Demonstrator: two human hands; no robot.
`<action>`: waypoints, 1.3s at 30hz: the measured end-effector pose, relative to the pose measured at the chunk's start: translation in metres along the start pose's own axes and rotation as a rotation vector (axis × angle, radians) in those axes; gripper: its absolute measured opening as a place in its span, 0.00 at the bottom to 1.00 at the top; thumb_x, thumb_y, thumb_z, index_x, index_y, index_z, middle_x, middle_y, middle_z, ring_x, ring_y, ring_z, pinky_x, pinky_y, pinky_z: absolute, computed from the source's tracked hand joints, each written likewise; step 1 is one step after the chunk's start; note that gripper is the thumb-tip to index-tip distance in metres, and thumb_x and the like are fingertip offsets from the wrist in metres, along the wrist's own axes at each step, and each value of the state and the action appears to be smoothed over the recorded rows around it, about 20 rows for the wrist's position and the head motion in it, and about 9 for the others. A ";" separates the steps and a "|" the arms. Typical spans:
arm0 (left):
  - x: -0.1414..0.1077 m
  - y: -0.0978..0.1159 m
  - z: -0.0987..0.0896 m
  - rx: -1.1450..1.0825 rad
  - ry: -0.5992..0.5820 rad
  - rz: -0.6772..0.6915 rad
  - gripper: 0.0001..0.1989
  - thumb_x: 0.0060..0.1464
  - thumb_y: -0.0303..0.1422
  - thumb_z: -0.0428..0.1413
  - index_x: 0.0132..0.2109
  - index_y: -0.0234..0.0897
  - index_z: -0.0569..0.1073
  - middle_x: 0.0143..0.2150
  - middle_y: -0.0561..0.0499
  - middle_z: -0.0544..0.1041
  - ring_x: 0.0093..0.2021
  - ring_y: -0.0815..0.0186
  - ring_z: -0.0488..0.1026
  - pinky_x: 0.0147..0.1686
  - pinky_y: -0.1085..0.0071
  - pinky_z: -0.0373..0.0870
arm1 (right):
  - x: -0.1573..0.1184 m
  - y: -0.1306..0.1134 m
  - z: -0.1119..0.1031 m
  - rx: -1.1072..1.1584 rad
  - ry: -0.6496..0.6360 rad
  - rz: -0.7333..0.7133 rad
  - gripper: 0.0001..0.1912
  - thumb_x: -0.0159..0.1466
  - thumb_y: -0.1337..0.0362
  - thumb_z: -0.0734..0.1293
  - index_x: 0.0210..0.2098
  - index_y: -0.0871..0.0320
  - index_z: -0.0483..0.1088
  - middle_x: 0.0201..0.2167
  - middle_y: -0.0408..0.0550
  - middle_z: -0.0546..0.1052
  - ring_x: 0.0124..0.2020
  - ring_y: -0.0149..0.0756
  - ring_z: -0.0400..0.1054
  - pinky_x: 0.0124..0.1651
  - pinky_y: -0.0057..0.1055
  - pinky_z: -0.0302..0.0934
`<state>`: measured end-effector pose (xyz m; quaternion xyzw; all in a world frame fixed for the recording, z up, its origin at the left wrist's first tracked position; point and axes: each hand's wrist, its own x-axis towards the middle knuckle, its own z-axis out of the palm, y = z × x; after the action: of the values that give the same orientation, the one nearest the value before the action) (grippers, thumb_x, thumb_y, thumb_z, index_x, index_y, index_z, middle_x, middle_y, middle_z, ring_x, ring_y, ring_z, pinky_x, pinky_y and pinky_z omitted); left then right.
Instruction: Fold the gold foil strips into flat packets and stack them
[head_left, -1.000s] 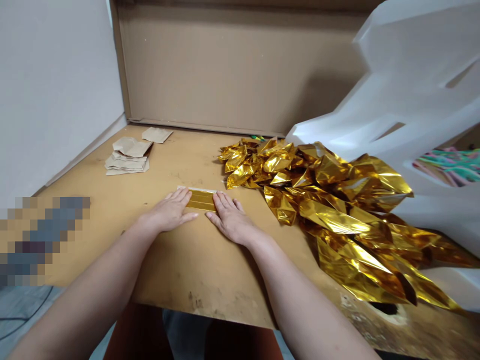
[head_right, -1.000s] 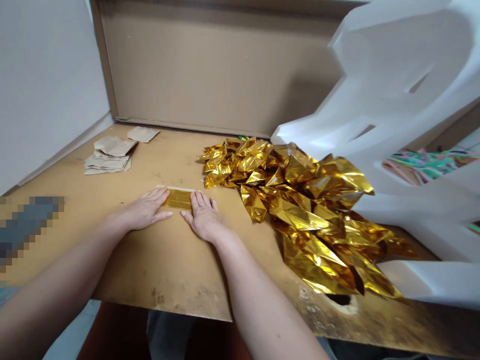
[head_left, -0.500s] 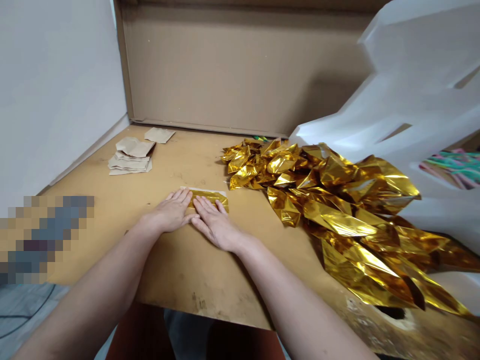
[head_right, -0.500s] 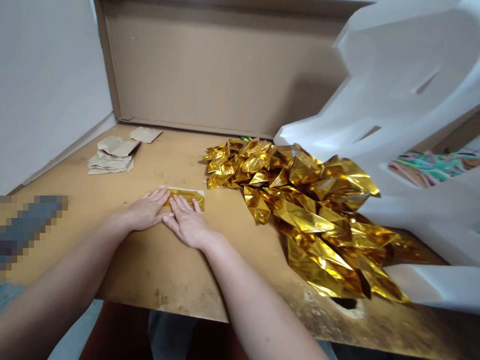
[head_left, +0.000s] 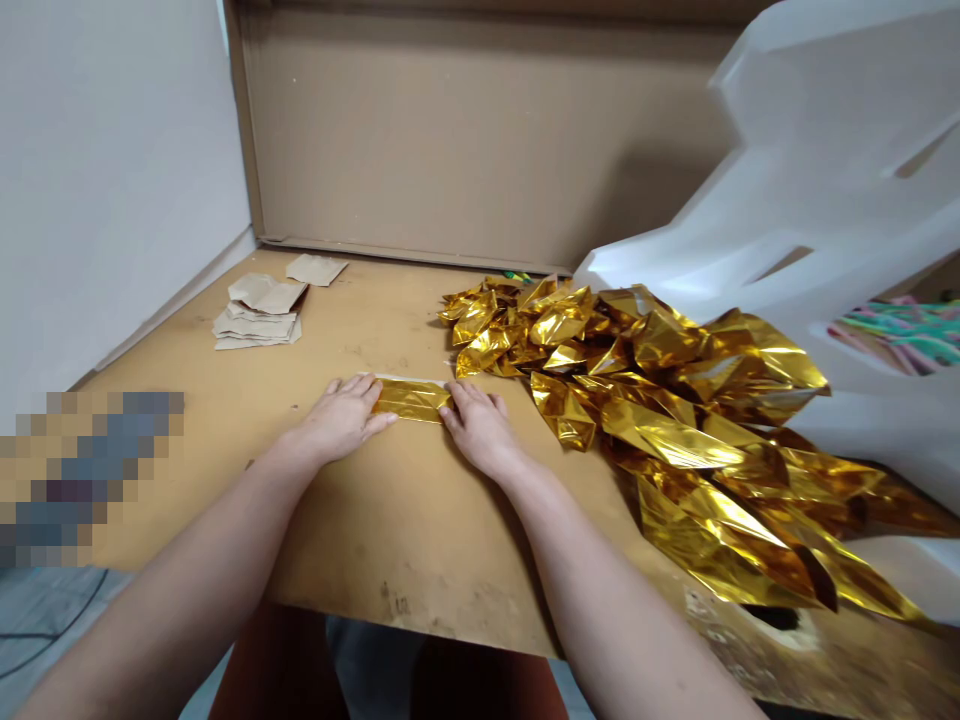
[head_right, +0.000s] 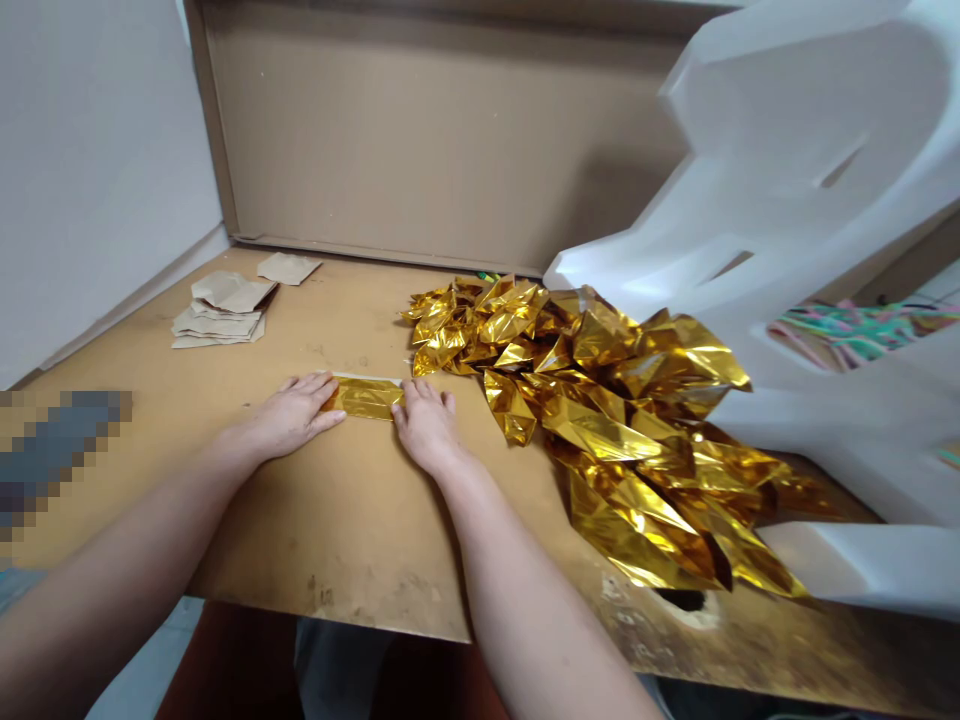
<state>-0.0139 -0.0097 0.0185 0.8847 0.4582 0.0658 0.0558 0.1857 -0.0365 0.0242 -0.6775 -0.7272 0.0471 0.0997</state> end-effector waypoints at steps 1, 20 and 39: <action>0.000 0.001 -0.001 0.000 0.009 -0.003 0.26 0.62 0.43 0.41 0.59 0.29 0.61 0.63 0.36 0.59 0.63 0.55 0.55 0.59 0.58 0.53 | 0.000 -0.001 -0.001 0.022 0.029 0.003 0.22 0.64 0.65 0.55 0.56 0.63 0.62 0.55 0.60 0.68 0.57 0.46 0.59 0.58 0.46 0.48; 0.007 -0.010 0.000 -0.238 0.164 -0.208 0.28 0.55 0.31 0.49 0.63 0.33 0.55 0.60 0.42 0.64 0.60 0.56 0.62 0.59 0.61 0.58 | 0.005 0.005 0.005 0.301 0.128 0.065 0.27 0.54 0.72 0.62 0.55 0.62 0.64 0.38 0.53 0.76 0.43 0.43 0.69 0.48 0.39 0.63; 0.013 -0.019 0.008 -0.382 0.304 -0.246 0.21 0.46 0.19 0.52 0.49 0.36 0.71 0.38 0.49 0.76 0.41 0.62 0.73 0.45 0.68 0.68 | 0.006 0.007 0.005 0.276 0.127 0.002 0.09 0.51 0.75 0.61 0.26 0.56 0.68 0.25 0.45 0.73 0.31 0.37 0.67 0.37 0.32 0.59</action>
<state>-0.0204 0.0117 0.0081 0.7757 0.5446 0.2759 0.1600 0.1911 -0.0301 0.0186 -0.6597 -0.7054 0.1035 0.2377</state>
